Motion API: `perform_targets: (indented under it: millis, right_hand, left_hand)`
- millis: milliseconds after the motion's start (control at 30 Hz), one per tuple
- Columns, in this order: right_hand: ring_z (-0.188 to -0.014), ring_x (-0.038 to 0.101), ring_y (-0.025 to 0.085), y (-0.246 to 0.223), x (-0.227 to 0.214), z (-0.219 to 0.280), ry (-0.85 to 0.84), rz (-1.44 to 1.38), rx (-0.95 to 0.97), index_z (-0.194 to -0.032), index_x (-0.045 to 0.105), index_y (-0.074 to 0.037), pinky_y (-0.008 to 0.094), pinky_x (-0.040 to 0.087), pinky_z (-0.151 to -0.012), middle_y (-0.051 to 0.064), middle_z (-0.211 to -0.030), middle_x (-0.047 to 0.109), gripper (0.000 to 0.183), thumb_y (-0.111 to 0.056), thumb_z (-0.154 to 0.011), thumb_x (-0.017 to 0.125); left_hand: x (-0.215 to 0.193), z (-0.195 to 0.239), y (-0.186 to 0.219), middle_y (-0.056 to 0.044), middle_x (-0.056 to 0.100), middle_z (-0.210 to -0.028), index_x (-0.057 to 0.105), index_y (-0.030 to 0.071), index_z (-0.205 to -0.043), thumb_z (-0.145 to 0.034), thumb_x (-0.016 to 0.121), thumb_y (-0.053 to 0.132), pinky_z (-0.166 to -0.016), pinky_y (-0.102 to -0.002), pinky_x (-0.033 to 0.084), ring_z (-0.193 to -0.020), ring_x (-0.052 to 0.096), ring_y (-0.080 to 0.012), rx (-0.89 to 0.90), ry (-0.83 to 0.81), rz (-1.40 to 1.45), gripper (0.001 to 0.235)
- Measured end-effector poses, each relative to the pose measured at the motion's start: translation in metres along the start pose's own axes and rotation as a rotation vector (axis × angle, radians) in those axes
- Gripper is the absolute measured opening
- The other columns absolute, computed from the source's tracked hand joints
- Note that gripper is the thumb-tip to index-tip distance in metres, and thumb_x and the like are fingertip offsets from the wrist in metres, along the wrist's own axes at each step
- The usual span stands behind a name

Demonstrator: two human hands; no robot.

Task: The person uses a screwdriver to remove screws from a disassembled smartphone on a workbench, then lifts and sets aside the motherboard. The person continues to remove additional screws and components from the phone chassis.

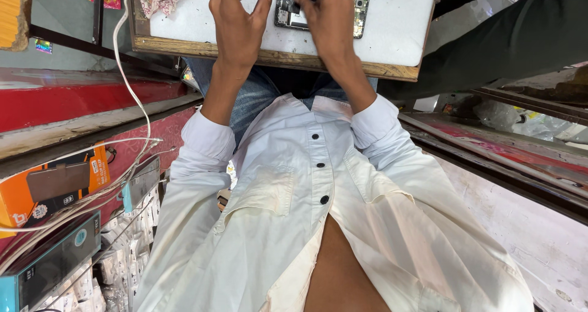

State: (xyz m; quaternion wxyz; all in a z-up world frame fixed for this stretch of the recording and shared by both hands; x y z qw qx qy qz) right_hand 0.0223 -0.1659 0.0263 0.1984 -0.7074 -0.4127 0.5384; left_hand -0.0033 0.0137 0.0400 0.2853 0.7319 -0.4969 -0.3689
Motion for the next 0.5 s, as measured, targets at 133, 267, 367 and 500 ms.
perform_targets:
  millis: [133, 267, 367, 500]
  right_hand:
    - [-0.06, 0.063, 0.018, 0.015, -0.009, -0.003, 0.064, 0.059, -0.018, -0.098, 0.074, 0.001, 0.032, 0.05, -0.057, 0.01, -0.078, 0.071, 0.011, -0.006, -0.093, 0.081]
    - [-0.057, 0.061, 0.016, 0.022, -0.012, -0.005, 0.058, 0.069, 0.024, -0.099, 0.075, 0.0, 0.031, 0.049, -0.055, 0.009, -0.079, 0.072, 0.008, -0.004, -0.094, 0.08]
    - [-0.06, 0.063, 0.014, 0.018, -0.014, -0.005, 0.103, 0.021, -0.078, -0.101, 0.076, -0.001, 0.029, 0.051, -0.056, 0.006, -0.089, 0.078, 0.009, -0.001, -0.092, 0.079]
    - [-0.057, 0.062, 0.013, 0.02, -0.014, -0.002, 0.084, 0.03, -0.053, -0.1, 0.076, -0.002, 0.029, 0.049, -0.053, 0.006, -0.088, 0.078, 0.009, -0.001, -0.092, 0.079]
  left_hand:
    - [0.001, 0.006, -0.002, -0.017, 0.077, -0.104, 0.05, 0.001, -0.123, -0.103, 0.078, -0.002, -0.087, -0.035, 0.066, -0.099, 0.081, -0.0292, 0.001, -0.075, -0.133, 0.035]
    - [0.003, 0.006, -0.002, -0.017, 0.075, -0.106, 0.042, 0.002, -0.134, -0.104, 0.077, -0.001, -0.086, -0.036, 0.067, -0.098, 0.08, -0.0296, 0.035, -0.069, -0.115, 0.046]
    - [0.004, 0.004, 0.0, -0.018, 0.074, -0.11, 0.035, 0.005, -0.14, -0.105, 0.076, -0.001, -0.087, -0.037, 0.067, -0.101, 0.079, -0.0312, 0.073, -0.061, -0.116, 0.054]
    - [0.004, 0.008, 0.003, -0.017, 0.074, -0.112, 0.034, 0.011, -0.142, -0.107, 0.076, -0.002, -0.089, -0.038, 0.067, -0.105, 0.079, -0.032, 0.086, -0.119, -0.127, 0.056]
Point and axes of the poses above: each hand's wrist, its own z-axis away from the middle knuckle, its own x-axis out of the palm, y = z × x, the point moved 4 cm from there along -z, towards the middle knuckle
